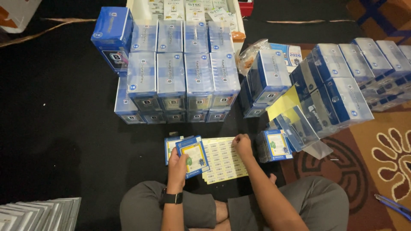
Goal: The person applies adhesive labels to the back of small blue boxes, pressing them down by hand after peeling them from a sheet.
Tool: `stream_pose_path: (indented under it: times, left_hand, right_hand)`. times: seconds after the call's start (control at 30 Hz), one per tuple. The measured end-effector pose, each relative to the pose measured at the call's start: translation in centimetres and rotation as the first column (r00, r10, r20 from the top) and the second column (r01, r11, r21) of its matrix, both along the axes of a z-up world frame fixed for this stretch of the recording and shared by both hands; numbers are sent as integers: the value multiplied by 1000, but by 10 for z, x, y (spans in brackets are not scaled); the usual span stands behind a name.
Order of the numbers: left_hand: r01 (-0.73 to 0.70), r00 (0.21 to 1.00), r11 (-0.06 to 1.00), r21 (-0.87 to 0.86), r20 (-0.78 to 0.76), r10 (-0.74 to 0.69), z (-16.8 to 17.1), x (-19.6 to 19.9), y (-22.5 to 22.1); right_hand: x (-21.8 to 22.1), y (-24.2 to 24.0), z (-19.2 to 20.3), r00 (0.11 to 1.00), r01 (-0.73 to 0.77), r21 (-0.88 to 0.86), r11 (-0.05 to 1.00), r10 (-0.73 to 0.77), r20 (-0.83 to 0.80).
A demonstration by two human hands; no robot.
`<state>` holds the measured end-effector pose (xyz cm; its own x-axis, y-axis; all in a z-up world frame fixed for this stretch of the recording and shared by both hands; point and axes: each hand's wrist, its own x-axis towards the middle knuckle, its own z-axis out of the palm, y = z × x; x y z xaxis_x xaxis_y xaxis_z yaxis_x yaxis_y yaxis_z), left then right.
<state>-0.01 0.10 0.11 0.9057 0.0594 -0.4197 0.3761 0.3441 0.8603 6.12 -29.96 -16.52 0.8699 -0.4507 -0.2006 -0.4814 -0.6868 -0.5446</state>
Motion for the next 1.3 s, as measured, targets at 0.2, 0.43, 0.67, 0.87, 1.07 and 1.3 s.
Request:
stream_pose_path:
  times: [0.2, 0.43, 0.67, 0.87, 1.07, 1.3]
  left_hand:
    - [15, 1000, 1000, 5, -14, -15, -5, 3, -1]
    - [1, 1000, 1000, 21, -28, 0, 18, -4, 2]
    - [19, 999, 1000, 21, -26, -18, 3, 2, -1]
    - [105, 991, 994, 12, -86, -103, -2, 7, 5]
    - [111, 987, 994, -7, -117, -111, -4, 7, 2]
    - [111, 984, 993, -50, -132, -116, 7, 6, 0]
  right_hand:
    - [10, -15, -25, 999, -25, -11, 1000, 25, -36]
    - [13, -7, -10, 998, 29, 32, 999, -27, -64]
    - [11, -4, 6, 997, 37, 50, 998, -33, -71]
    - [-1, -15, -7, 996, -66, 205, 976, 53, 68]
    - [-12, -18, -19, 984, -41, 449, 892, -42, 175]
    - [-17, -16, -1, 912, -43, 613, 789, -219, 346]
